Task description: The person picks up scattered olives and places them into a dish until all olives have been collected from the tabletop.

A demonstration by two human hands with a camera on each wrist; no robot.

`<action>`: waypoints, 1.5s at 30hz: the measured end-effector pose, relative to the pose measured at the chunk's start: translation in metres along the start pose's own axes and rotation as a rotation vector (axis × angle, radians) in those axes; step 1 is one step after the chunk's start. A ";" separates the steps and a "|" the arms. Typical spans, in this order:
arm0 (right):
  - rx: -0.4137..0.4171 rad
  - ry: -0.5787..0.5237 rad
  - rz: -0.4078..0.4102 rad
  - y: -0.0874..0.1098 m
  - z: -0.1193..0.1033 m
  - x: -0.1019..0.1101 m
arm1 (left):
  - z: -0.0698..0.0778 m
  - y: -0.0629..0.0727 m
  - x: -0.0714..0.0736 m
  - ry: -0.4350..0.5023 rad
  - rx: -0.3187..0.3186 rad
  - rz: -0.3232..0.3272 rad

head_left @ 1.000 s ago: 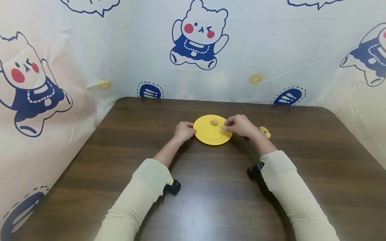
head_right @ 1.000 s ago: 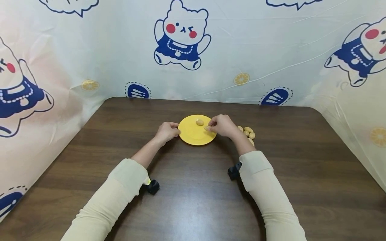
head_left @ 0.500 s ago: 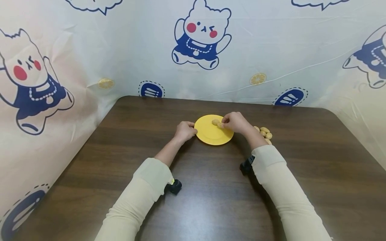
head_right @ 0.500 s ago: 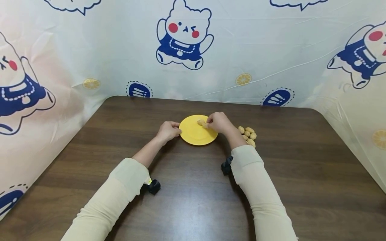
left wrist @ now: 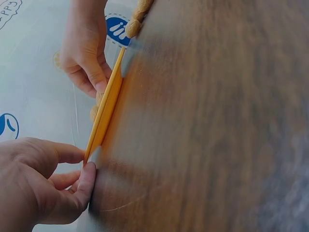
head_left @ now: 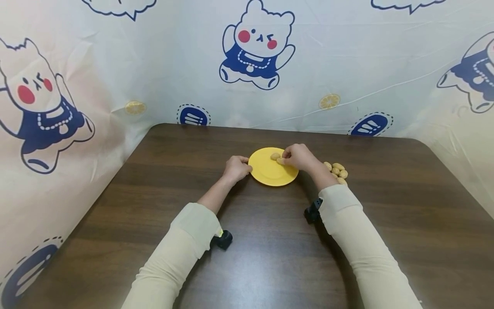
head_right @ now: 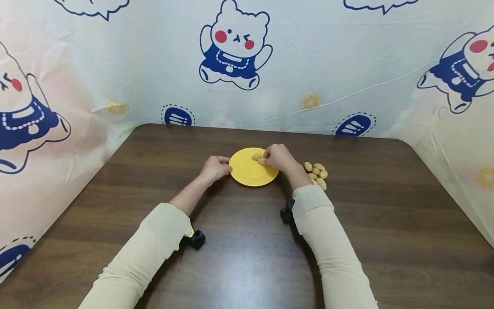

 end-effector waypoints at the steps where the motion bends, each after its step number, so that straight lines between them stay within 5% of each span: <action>1: -0.001 0.001 -0.001 0.000 0.000 0.000 | 0.000 0.000 0.000 0.000 0.001 -0.001; 27: -0.006 -0.022 0.034 0.017 0.003 0.012 | -0.001 0.001 0.000 -0.010 -0.014 0.004; 45: -0.017 -0.052 0.045 0.054 0.046 0.027 | -0.002 -0.001 -0.001 -0.019 -0.024 0.015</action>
Point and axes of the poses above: each hand's wrist, its own y-axis away from the middle knuckle, its own x-axis out of the back of the hand, z = x × y, the point moved 1 cm from there along -y, towards the middle knuckle, and after that the axes turned 15 degrees about -z, right-handed, at the moved point
